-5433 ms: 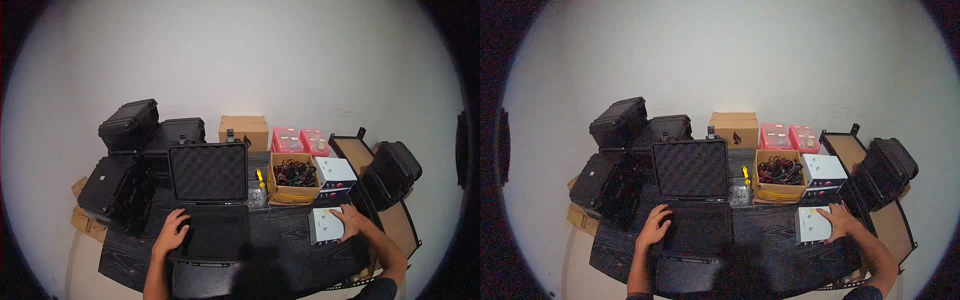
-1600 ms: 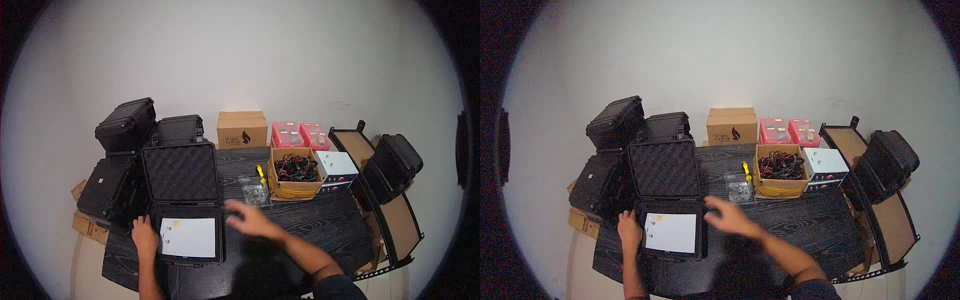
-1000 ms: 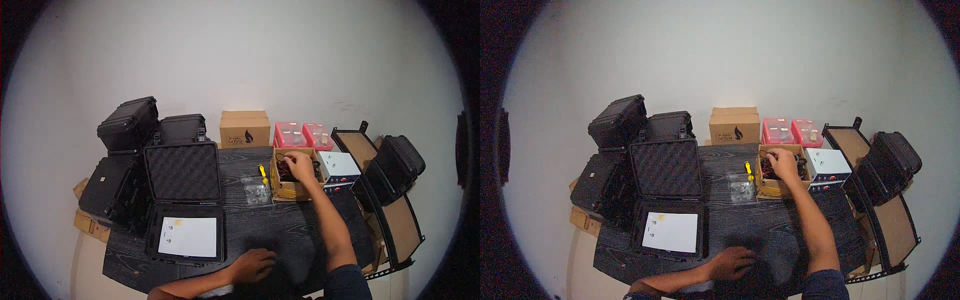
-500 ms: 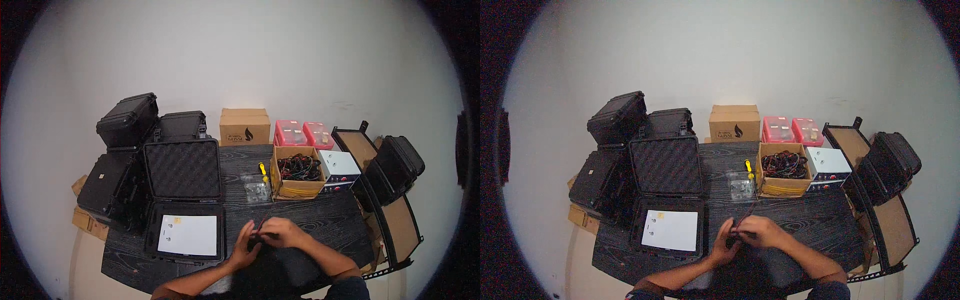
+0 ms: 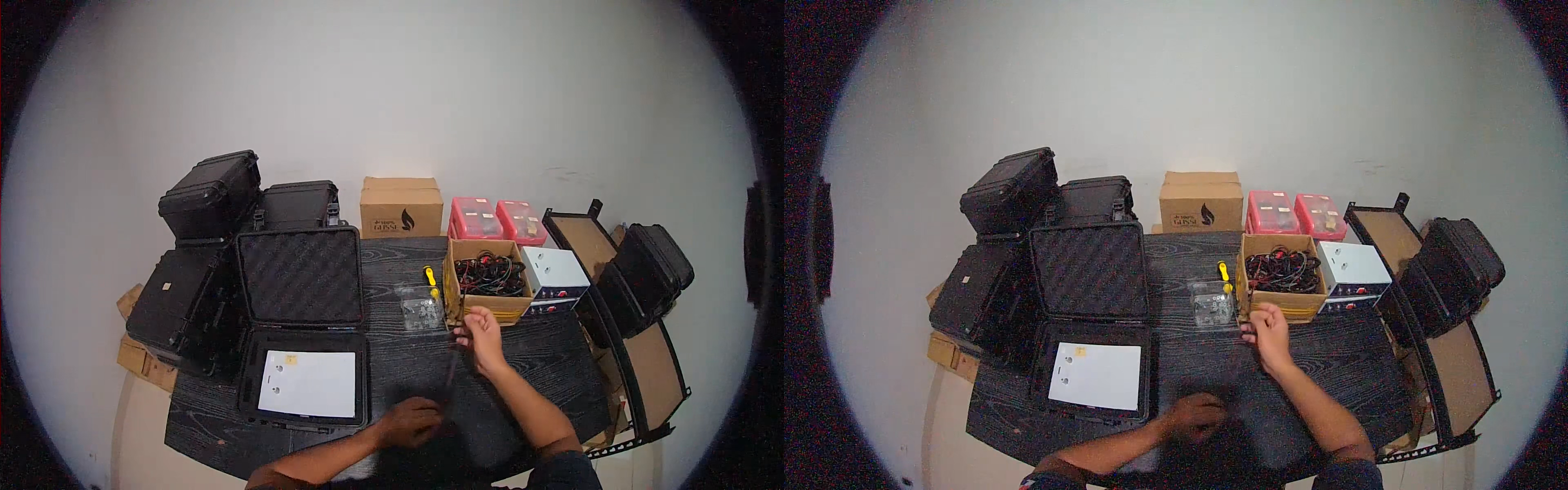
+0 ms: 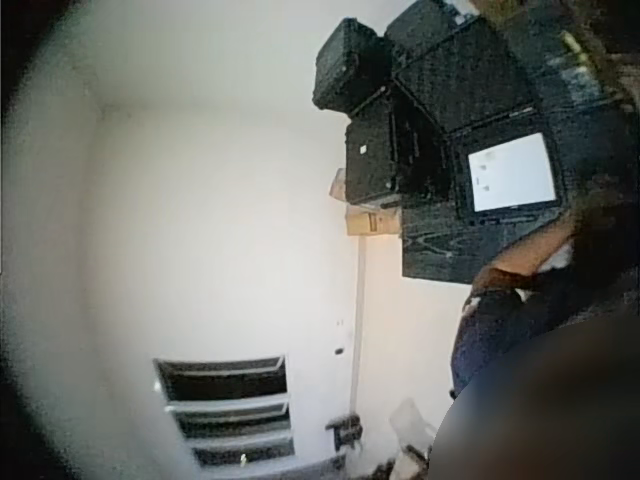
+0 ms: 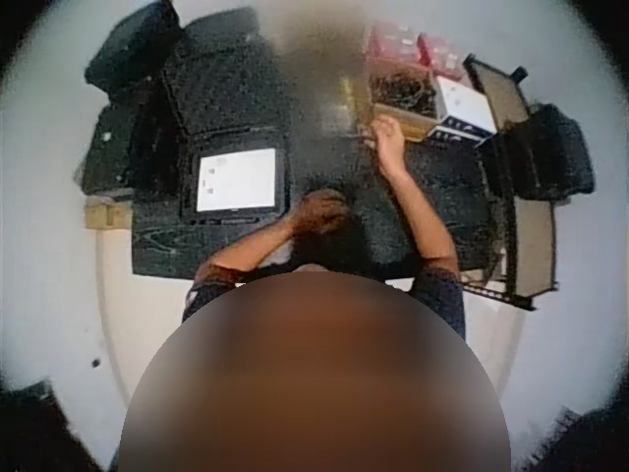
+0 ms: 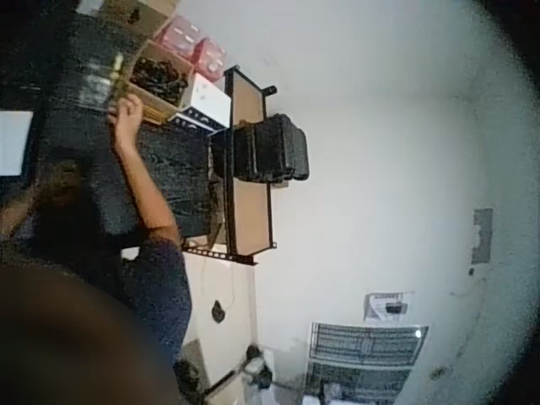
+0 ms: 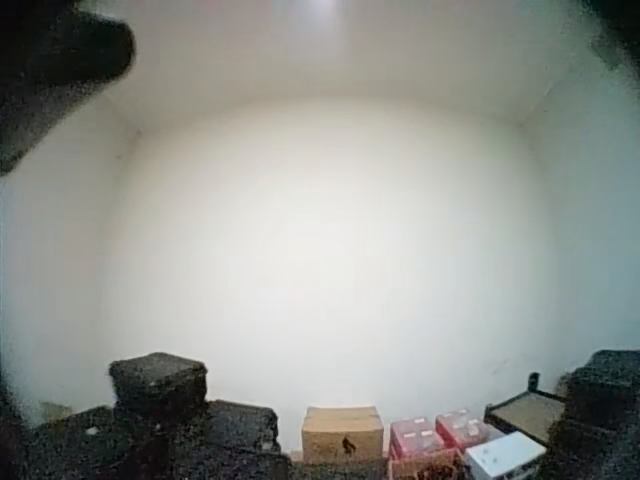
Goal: Packing a small white box and various cables into a black protective hard-shell case.
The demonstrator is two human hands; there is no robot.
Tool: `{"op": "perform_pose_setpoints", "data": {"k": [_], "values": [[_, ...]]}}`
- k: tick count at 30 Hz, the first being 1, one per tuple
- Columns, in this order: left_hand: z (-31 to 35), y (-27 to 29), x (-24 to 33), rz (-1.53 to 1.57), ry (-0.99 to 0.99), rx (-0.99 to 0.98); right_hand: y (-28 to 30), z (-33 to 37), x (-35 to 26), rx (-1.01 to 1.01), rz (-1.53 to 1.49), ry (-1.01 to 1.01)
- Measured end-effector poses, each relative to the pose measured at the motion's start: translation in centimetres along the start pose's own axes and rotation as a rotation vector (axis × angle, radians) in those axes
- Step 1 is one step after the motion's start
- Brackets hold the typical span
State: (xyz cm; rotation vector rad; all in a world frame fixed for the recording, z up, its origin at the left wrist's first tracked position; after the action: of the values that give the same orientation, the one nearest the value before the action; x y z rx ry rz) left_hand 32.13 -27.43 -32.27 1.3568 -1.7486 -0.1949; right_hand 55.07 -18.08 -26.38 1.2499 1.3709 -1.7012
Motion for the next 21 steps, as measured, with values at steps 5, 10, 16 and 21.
{"op": "perform_pose_setpoints", "data": {"k": [5,10,16,21], "values": [[-1.6,1.3,2.9,0.077,-0.261,-0.105,-0.9,-0.6,-2.0,-0.047,-0.035,-0.093],[0.1,1.0,1.2,0.011,0.002,-0.102,-2.8,0.9,-2.4,-0.253,0.12,-0.053],[-1.2,2.1,0.8,-0.005,0.349,0.421,-5.3,5.4,-0.4,-0.503,-0.012,-0.305],[-0.3,1.5,-1.0,0.073,0.442,0.483,-5.8,6.5,1.9,-0.708,0.235,-0.127]]}}
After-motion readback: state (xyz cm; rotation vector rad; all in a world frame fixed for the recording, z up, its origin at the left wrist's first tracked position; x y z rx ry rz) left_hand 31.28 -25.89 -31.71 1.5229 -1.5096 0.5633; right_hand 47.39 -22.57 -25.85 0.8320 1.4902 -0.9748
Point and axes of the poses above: each hand's wrist, its own z-axis away from the middle knuckle, its own y-axis out of the back of the hand, x = y × z, the point moved 4 cm from there along -z, towards the middle knuckle, and after that the axes turned 3 degrees about -z, right-handed, at the moved point
